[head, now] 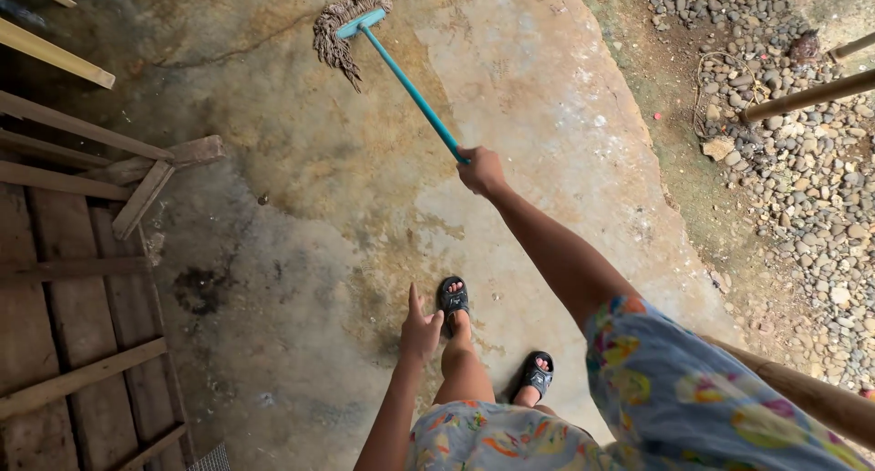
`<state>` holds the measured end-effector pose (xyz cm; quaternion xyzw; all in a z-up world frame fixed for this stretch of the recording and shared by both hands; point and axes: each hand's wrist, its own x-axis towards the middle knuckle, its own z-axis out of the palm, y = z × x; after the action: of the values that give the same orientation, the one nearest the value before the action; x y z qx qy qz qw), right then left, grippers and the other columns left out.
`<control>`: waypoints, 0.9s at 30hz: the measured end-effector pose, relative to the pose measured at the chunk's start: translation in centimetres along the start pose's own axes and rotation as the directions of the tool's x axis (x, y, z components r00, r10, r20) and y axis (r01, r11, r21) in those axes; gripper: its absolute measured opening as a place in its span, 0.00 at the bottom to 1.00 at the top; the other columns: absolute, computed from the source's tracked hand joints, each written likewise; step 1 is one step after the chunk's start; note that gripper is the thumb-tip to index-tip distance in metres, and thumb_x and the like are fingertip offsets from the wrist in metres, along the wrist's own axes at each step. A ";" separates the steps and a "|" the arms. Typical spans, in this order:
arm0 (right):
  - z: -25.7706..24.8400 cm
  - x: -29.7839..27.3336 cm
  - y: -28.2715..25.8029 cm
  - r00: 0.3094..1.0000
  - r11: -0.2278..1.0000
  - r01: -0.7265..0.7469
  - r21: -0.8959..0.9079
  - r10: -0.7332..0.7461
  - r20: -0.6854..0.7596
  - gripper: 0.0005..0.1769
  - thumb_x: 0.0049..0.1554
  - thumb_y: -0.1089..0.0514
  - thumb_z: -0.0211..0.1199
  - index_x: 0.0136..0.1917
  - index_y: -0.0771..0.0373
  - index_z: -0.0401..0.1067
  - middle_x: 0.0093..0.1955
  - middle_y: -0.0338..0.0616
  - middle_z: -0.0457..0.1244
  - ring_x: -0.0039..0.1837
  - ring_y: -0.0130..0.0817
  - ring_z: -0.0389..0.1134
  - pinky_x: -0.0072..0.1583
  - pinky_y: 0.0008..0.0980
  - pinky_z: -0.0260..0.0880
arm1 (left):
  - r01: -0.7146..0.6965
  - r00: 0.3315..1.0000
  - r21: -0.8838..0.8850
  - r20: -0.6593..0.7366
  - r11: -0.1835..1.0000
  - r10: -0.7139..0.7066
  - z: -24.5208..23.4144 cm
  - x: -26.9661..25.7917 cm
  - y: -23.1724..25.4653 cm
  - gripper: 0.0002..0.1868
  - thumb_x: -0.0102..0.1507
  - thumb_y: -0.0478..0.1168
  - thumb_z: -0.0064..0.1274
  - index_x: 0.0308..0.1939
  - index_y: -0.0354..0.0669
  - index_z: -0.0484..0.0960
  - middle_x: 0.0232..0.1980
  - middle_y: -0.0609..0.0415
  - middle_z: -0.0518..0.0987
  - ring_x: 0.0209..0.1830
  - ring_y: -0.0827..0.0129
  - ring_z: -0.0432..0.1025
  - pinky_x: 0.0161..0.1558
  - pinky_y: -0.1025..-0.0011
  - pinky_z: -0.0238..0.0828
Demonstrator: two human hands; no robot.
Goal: Mopping a wet concrete floor outdoors using a string mop.
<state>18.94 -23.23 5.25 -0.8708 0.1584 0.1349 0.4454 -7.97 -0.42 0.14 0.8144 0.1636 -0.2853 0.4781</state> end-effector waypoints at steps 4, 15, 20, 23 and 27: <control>0.2 2.2 1.7 0.994 0.994 -0.098 0.041 0.097 0.042 0.22 0.58 0.53 0.62 0.67 0.50 0.74 0.39 0.57 0.70 0.37 0.48 0.73 0.42 0.44 0.76 | 0.005 1.000 0.035 -0.022 0.999 -0.004 0.0 -0.3 1.5 0.49 0.64 0.45 0.50 0.82 0.56 0.36 0.79 0.42 0.60 0.63 0.54 0.76 0.61 0.62 0.72; -9.6 -12.4 14.5 0.998 0.950 0.067 -0.304 -0.066 0.015 0.24 0.60 0.51 0.62 0.70 0.43 0.72 0.48 0.62 0.69 0.49 0.59 0.72 0.53 0.51 0.73 | -0.199 0.975 -0.015 0.100 0.980 0.199 13.1 -3.9 2.9 0.50 0.63 0.43 0.55 0.81 0.56 0.38 0.76 0.41 0.65 0.58 0.56 0.79 0.56 0.62 0.75; -15.5 -24.2 20.2 0.999 0.942 -0.001 -0.336 0.014 0.034 0.24 0.61 0.51 0.61 0.71 0.41 0.70 0.45 0.60 0.68 0.44 0.60 0.70 0.48 0.52 0.71 | -0.251 0.950 0.050 0.203 0.967 0.236 20.5 -8.2 6.0 0.51 0.63 0.43 0.56 0.81 0.59 0.37 0.76 0.39 0.65 0.59 0.52 0.78 0.57 0.61 0.74; -19.2 -31.5 23.5 0.997 0.923 0.056 -0.380 -0.035 0.062 0.25 0.60 0.51 0.61 0.71 0.41 0.69 0.42 0.61 0.67 0.41 0.61 0.69 0.46 0.52 0.70 | -0.283 0.929 0.062 0.267 0.957 0.257 24.7 -10.7 7.9 0.52 0.63 0.43 0.56 0.82 0.60 0.36 0.76 0.39 0.65 0.59 0.50 0.77 0.58 0.60 0.73; -24.5 -41.7 26.0 0.994 0.916 0.022 -0.402 0.023 0.107 0.26 0.61 0.50 0.60 0.73 0.41 0.67 0.40 0.62 0.67 0.38 0.58 0.69 0.45 0.49 0.70 | -0.388 0.877 0.069 0.334 0.919 0.345 30.0 -14.7 10.2 0.55 0.62 0.43 0.58 0.83 0.60 0.34 0.75 0.37 0.66 0.62 0.46 0.74 0.61 0.57 0.70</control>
<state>-27.12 -51.15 15.75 -0.9350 0.1028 0.2123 0.2649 -23.22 -31.45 4.82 0.8046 -0.0919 -0.3263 0.4876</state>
